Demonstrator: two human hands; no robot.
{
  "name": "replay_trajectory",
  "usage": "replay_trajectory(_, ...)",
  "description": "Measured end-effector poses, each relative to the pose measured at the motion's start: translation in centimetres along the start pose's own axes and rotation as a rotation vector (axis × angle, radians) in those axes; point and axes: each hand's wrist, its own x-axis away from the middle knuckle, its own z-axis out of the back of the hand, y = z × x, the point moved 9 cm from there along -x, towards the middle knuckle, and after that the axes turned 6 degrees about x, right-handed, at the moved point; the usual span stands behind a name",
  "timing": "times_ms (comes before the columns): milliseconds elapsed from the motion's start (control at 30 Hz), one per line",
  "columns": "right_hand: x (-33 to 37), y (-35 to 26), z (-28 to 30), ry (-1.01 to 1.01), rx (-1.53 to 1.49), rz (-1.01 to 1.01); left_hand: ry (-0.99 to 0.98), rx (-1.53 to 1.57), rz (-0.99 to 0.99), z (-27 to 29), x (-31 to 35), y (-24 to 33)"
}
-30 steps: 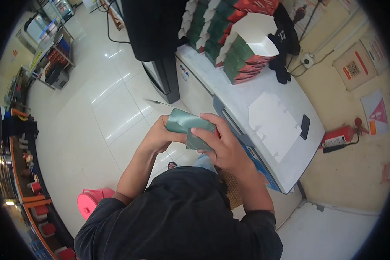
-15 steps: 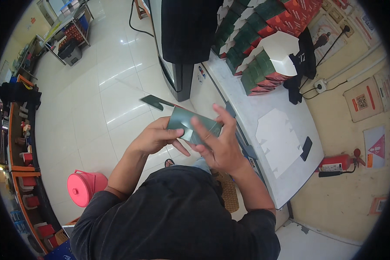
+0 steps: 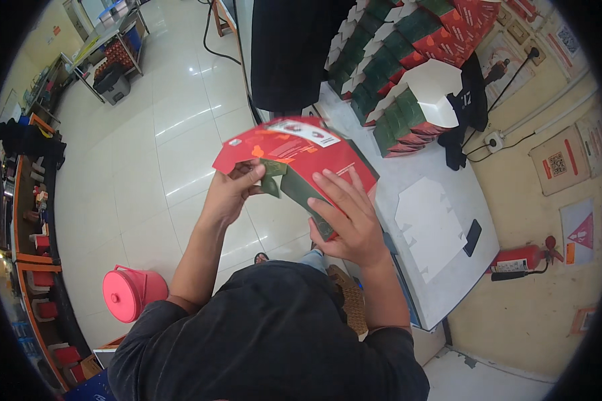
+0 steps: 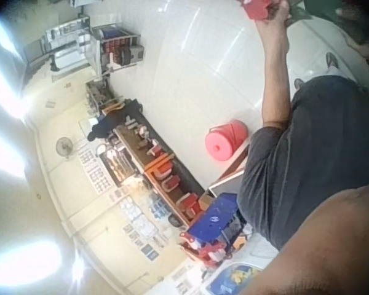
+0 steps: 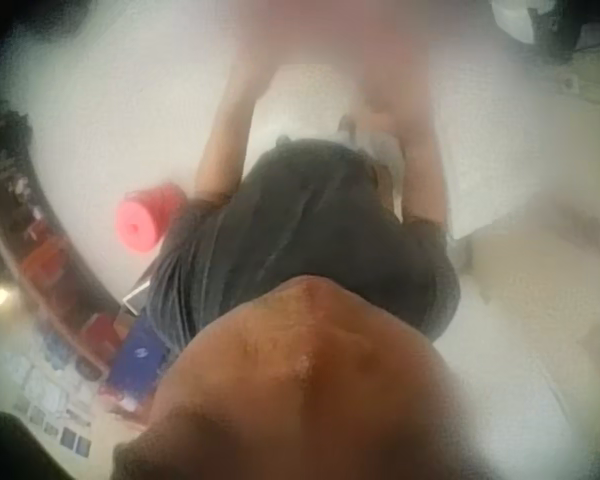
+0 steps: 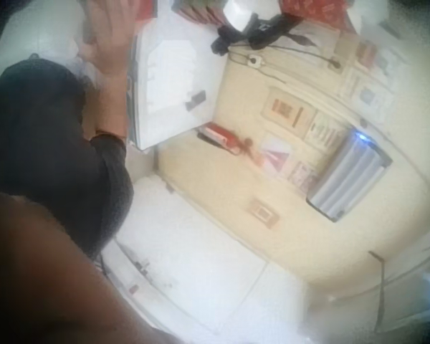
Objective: The person folds several flat cardboard food boxes into their three-dimensional shape by hand, stacking them on a counter or table.
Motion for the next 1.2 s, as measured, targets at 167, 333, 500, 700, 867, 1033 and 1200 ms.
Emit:
replay_trajectory(167,0.8,-1.2,0.2,0.232,0.067,-0.003,0.009,0.174,-0.12,-1.8,1.7,-1.2)
replay_trajectory(333,1.2,-3.2,-1.2,0.388,0.123,-0.116,-0.087,0.421,0.046,-5.1,4.0,-1.7)
replay_trajectory(500,0.5,-0.3,-2.9,0.199,-0.118,-0.387,-0.193,0.284,0.15,-4.0,2.1,-2.8)
replay_trajectory(700,4.8,7.4,-10.0,0.129,-0.625,-0.943,-0.032,-0.686,-0.414,-4.0,2.7,0.0)
replay_trajectory(867,12.0,9.2,-16.1,0.392,-1.142,-1.251,0.66,-0.998,-0.773,1.0,6.2,1.1)
replay_trajectory(1033,13.5,6.4,-19.7,-0.409,-0.924,-1.264,0.428,0.17,-0.265,6.2,2.2,-3.5)
replay_trajectory(1200,12.1,3.8,-18.2,-0.408,-1.402,-1.191,0.001,-0.614,-0.715,1.2,4.2,1.2)
